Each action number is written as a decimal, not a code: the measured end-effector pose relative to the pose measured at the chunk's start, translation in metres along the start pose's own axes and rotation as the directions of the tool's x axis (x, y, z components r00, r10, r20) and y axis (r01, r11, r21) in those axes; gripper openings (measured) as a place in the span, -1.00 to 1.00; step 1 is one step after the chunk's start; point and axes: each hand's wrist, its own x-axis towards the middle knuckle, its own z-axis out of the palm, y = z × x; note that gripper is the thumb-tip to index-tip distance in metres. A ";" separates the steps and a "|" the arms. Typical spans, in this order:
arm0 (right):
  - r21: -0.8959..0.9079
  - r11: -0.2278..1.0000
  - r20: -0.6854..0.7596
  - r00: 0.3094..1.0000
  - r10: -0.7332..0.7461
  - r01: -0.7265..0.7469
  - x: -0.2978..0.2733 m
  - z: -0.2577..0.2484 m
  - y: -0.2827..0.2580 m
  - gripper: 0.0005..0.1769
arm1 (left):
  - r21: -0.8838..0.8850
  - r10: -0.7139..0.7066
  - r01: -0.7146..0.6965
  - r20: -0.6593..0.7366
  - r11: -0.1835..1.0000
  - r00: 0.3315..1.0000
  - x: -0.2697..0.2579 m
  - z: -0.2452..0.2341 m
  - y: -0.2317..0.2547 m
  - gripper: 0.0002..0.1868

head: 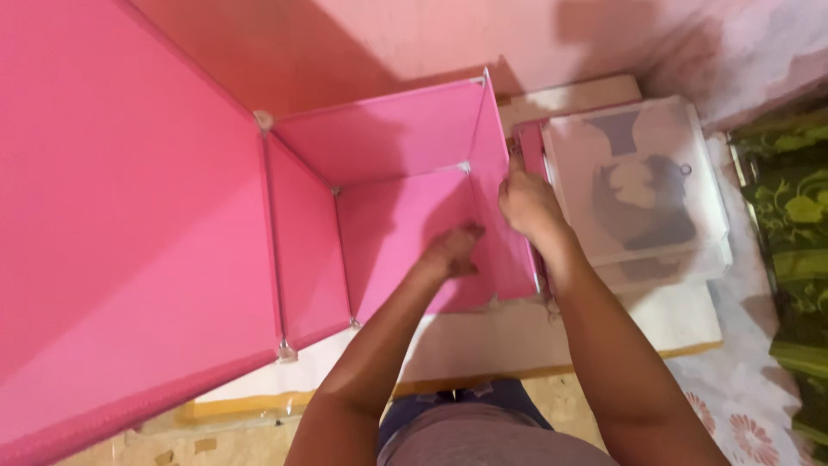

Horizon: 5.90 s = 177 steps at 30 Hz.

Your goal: The person assembles a pink modular storage unit by hand, inserting pink panels into a frame and securing them with white plastic connectors. The person repeatedly aligns panels, snaps connectors into place, and adjusts the structure to ensure stability.

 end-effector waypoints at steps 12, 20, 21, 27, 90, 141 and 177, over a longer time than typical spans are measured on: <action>0.051 0.995 -0.014 0.996 0.088 -0.087 -0.026 -0.009 -0.011 -0.40 | -0.300 -0.149 0.156 0.045 0.941 0.988 -0.026 0.071 0.085 0.21; 0.450 0.892 -0.050 0.999 -0.012 0.033 -0.077 0.041 0.094 -0.66 | -0.376 -0.151 0.143 0.009 0.915 0.988 -0.016 0.102 0.083 0.15; 0.405 0.906 0.136 0.988 0.070 -0.120 -0.079 0.058 0.112 -0.69 | -0.368 -0.159 0.149 0.003 0.918 0.987 -0.015 0.099 0.082 0.15; -0.026 0.999 0.311 0.950 -0.032 0.042 -0.099 0.200 0.199 -0.70 | -0.412 -0.204 0.173 -0.030 0.894 0.979 -0.022 0.086 0.091 0.15; 0.551 0.823 0.206 0.978 0.028 -0.139 -0.139 0.277 0.207 -0.67 | -0.495 -0.289 0.176 -0.162 0.851 0.943 -0.030 0.144 0.089 -0.77; 0.053 0.983 0.501 0.856 0.126 -0.176 -0.116 0.249 0.220 -0.30 | -0.512 -0.437 -0.222 0.348 -0.830 0.830 0.021 0.303 0.046 -0.69; -0.091 0.994 0.457 0.889 -0.013 0.062 -0.119 0.227 0.208 -0.49 | -0.852 -0.399 0.373 0.507 -0.368 0.764 0.007 0.266 0.011 -0.57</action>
